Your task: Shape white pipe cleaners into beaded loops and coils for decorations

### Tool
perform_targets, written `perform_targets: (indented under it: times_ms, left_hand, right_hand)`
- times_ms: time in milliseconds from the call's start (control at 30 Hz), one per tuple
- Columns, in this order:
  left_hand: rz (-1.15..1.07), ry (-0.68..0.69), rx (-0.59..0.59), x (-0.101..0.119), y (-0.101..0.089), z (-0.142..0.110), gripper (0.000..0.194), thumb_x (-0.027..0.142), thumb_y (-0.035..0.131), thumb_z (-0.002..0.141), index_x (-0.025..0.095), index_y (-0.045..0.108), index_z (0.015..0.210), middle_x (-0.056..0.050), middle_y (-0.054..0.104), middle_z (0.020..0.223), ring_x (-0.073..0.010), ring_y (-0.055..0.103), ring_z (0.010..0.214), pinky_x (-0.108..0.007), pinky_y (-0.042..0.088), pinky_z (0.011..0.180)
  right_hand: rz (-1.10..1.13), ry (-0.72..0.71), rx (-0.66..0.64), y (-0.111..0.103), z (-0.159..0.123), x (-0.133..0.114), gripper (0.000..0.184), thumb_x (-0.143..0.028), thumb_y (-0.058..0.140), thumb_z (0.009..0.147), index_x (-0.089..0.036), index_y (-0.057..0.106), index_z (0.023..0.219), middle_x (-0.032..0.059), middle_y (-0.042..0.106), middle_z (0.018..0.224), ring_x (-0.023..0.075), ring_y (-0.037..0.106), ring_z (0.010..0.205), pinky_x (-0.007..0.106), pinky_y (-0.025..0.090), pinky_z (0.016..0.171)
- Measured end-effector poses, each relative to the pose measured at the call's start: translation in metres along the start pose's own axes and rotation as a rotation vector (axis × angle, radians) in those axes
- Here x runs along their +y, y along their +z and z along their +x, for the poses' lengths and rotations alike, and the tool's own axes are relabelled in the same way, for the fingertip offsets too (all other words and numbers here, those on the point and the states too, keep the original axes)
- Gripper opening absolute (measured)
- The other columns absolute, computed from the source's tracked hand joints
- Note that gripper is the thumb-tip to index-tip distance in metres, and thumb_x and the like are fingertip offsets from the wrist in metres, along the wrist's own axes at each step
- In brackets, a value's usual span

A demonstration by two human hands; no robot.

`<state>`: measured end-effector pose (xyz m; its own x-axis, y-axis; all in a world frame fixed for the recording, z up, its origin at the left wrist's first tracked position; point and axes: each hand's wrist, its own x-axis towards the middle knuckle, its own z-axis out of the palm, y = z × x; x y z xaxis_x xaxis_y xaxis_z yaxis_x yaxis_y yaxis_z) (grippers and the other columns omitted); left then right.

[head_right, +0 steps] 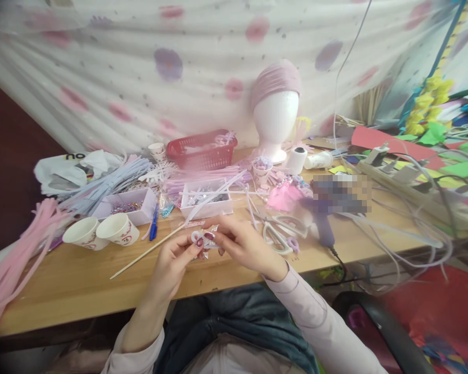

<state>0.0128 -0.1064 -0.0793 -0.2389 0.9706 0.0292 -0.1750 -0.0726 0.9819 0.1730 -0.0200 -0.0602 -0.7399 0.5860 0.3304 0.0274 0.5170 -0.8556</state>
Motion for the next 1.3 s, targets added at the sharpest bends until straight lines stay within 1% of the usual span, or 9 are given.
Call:
perform_targets:
  times_ms: [133, 233, 300, 433, 533, 667, 867, 1133, 1300]
  left_hand:
    - [-0.098, -0.014, 0.004, 0.004, 0.002, -0.003, 0.022, 0.035, 0.079, 0.072, 0.015, 0.072, 0.068, -0.001, 0.064, 0.067, -0.0119, 0.053, 0.063, -0.023, 0.044, 0.062]
    - [-0.082, 0.027, 0.021, 0.007, 0.005, -0.005, 0.019, 0.032, 0.078, 0.074, 0.015, 0.071, 0.067, -0.001, 0.063, 0.066, -0.0113, 0.053, 0.063, -0.023, 0.044, 0.062]
    - [-0.066, 0.042, 0.05, 0.007, 0.009, -0.007, 0.018, 0.032, 0.076, 0.075, 0.015, 0.072, 0.069, 0.0, 0.063, 0.065, -0.0115, 0.054, 0.063, -0.023, 0.045, 0.062]
    - [-0.107, 0.079, 0.188, 0.003, 0.023, -0.013, 0.018, 0.033, 0.077, 0.075, 0.016, 0.072, 0.073, -0.001, 0.065, 0.069, -0.0126, 0.057, 0.064, -0.023, 0.048, 0.063]
    - [-0.176, 0.105, 0.246, 0.0, 0.036, -0.018, 0.019, 0.034, 0.077, 0.075, 0.016, 0.072, 0.075, -0.001, 0.067, 0.073, -0.0137, 0.06, 0.068, -0.024, 0.05, 0.065]
    - [-0.235, 0.091, 0.233, -0.001, 0.044, -0.021, 0.019, 0.034, 0.076, 0.076, 0.016, 0.071, 0.077, -0.002, 0.068, 0.075, -0.0149, 0.062, 0.071, -0.025, 0.051, 0.067]
    - [-0.224, 0.099, 0.24, -0.001, 0.044, -0.022, 0.02, 0.034, 0.076, 0.077, 0.016, 0.069, 0.073, -0.001, 0.065, 0.072, -0.0134, 0.06, 0.07, -0.022, 0.05, 0.067]
    - [-0.241, 0.103, 0.283, 0.001, 0.046, -0.025, 0.019, 0.033, 0.078, 0.074, 0.016, 0.069, 0.072, 0.0, 0.061, 0.072, -0.0128, 0.058, 0.071, -0.021, 0.049, 0.067]
    - [-0.218, 0.111, 0.288, 0.0, 0.045, -0.022, 0.021, 0.034, 0.079, 0.073, 0.015, 0.069, 0.07, 0.0, 0.06, 0.069, -0.0123, 0.057, 0.069, -0.021, 0.049, 0.065]
  right_hand:
    - [0.132, 0.016, 0.044, -0.003, -0.005, 0.004, 0.02, -0.032, 0.057, 0.095, -0.017, 0.07, 0.097, 0.0015, 0.066, 0.075, 0.0082, 0.052, 0.048, 0.019, 0.041, 0.042]
    - [0.172, 0.019, 0.104, -0.002, -0.008, 0.004, 0.022, -0.033, 0.059, 0.093, -0.018, 0.074, 0.1, 0.0029, 0.069, 0.076, 0.009, 0.054, 0.046, 0.019, 0.044, 0.04]
    - [0.128, -0.028, 0.152, 0.0, -0.01, 0.003, 0.023, -0.033, 0.058, 0.094, -0.021, 0.076, 0.103, 0.0034, 0.071, 0.077, 0.0095, 0.055, 0.045, 0.021, 0.046, 0.042]
    - [-0.054, -0.194, 0.265, 0.003, -0.014, 0.0, 0.023, -0.033, 0.059, 0.094, -0.023, 0.078, 0.102, 0.0033, 0.069, 0.064, 0.0135, 0.059, 0.05, 0.026, 0.049, 0.052]
    - [-0.095, -0.271, 0.32, 0.005, -0.017, 0.0, 0.021, -0.03, 0.061, 0.094, -0.025, 0.078, 0.104, 0.0047, 0.071, 0.068, 0.0157, 0.061, 0.054, 0.028, 0.05, 0.056]
    - [-0.101, -0.299, 0.317, 0.005, -0.022, 0.003, 0.021, -0.025, 0.061, 0.094, -0.026, 0.077, 0.108, 0.0041, 0.072, 0.069, 0.016, 0.062, 0.055, 0.029, 0.05, 0.055]
    - [-0.109, -0.342, 0.317, 0.004, -0.024, 0.002, 0.024, -0.018, 0.063, 0.092, -0.028, 0.076, 0.11, 0.0039, 0.075, 0.077, 0.0152, 0.065, 0.058, 0.027, 0.051, 0.057]
    - [-0.123, -0.35, 0.336, 0.006, -0.025, -0.001, 0.024, -0.017, 0.063, 0.092, -0.027, 0.076, 0.11, 0.005, 0.077, 0.081, 0.0157, 0.069, 0.061, 0.026, 0.054, 0.059]
    - [-0.165, -0.361, 0.337, 0.006, -0.026, 0.001, 0.02, -0.018, 0.061, 0.093, -0.024, 0.077, 0.104, 0.0055, 0.076, 0.082, 0.0162, 0.07, 0.066, 0.025, 0.054, 0.061]
